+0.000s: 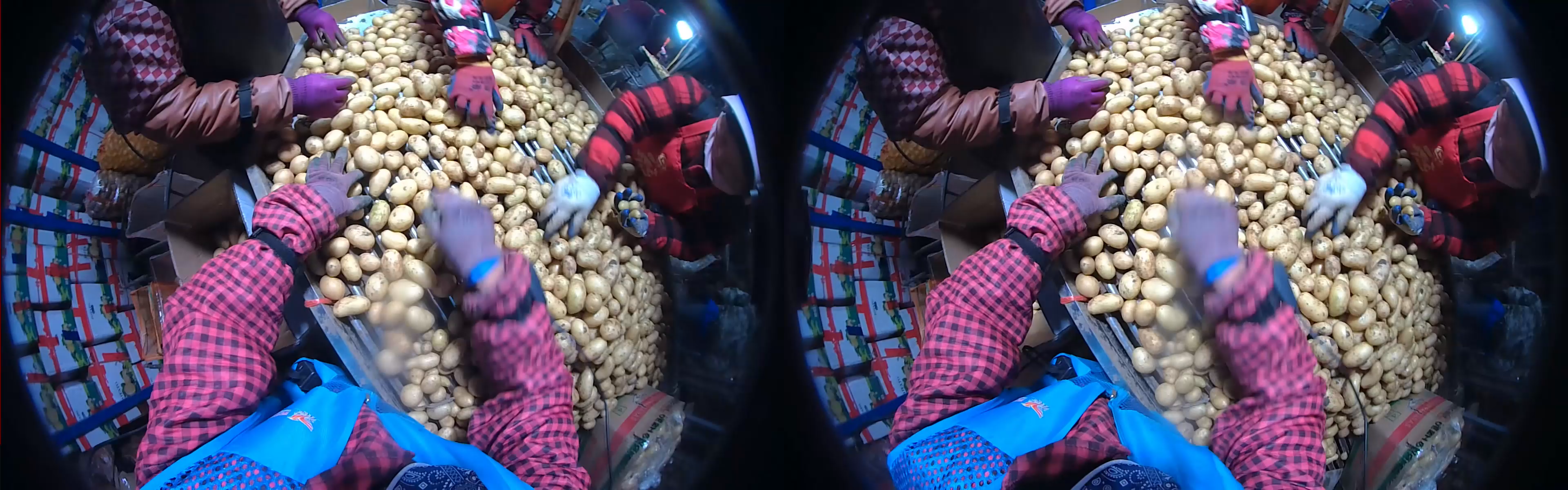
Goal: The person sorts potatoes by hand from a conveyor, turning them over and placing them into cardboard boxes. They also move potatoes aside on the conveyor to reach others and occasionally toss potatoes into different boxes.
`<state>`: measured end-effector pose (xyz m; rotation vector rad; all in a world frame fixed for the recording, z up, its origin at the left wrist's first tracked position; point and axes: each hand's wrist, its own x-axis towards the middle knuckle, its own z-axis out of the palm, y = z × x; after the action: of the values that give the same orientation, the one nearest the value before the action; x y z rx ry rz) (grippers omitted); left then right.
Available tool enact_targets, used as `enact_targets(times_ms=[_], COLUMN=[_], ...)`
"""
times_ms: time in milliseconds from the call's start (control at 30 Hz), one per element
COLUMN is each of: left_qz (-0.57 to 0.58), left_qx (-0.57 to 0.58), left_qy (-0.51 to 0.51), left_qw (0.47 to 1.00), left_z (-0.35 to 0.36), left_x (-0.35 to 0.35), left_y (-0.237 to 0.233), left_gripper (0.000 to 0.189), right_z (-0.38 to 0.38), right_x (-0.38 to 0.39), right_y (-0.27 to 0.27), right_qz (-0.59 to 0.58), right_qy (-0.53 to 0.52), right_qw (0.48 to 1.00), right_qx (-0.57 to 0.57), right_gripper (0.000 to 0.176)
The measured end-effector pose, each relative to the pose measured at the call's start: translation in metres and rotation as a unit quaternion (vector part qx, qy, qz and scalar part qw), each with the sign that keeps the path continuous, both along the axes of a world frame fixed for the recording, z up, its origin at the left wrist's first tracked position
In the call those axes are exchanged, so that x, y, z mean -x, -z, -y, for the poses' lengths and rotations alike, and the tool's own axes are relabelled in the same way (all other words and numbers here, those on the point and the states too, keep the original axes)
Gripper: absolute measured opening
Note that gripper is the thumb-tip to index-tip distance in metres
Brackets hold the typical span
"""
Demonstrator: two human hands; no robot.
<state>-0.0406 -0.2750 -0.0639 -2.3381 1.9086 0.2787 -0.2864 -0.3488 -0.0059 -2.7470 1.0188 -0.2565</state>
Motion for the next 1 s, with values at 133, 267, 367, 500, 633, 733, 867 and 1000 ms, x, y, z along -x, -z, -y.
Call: enact_targets(times_ms=[133, 267, 367, 500, 633, 733, 867, 1000], left_qz=[-0.129, -0.690, -0.833, -0.895, -0.978, -0.864, -0.858, -0.840], left_qx=[0.119, 0.121, 0.140, 0.109, -0.014, -0.025, -0.132, -0.129], left_qy=[0.013, -0.172, -0.158, -0.304, -0.105, -0.140, -0.135, -0.380], left_qw=[0.984, 0.692, 0.511, 0.309, 0.182, 0.484, 0.478, 0.364], left_z=[-0.021, -0.050, -0.078, -0.084, -0.092, -0.115, -0.130, -0.140], left_x=[0.022, 0.066, 0.087, 0.114, 0.126, 0.134, 0.136, 0.155], left_y=[-0.023, -0.070, -0.069, -0.052, -0.020, -0.056, -0.060, -0.053], left_gripper=[0.058, 0.055, 0.056, 0.049, 0.044, 0.046, 0.052, 0.056], right_z=[0.102, 0.118, 0.141, 0.060, -0.042, 0.002, 0.121, 0.148], right_x=[-0.067, -0.096, -0.093, -0.033, 0.004, -0.019, -0.089, -0.099], right_y=[0.042, 0.056, 0.072, 0.002, -0.051, -0.028, 0.034, 0.084], right_qz=[-0.216, -0.283, -0.187, -0.042, -0.011, -0.024, -0.077, 0.046], right_qy=[0.127, 0.106, 0.154, 0.092, -0.077, 0.016, 0.112, 0.169], right_qw=[0.968, 0.951, 0.970, 0.992, 0.988, 1.000, 0.986, 0.985], right_qx=[-0.038, 0.063, -0.018, -0.071, -0.135, -0.007, 0.099, -0.003], right_gripper=[0.022, 0.025, 0.025, 0.037, 0.044, 0.037, 0.033, 0.032])
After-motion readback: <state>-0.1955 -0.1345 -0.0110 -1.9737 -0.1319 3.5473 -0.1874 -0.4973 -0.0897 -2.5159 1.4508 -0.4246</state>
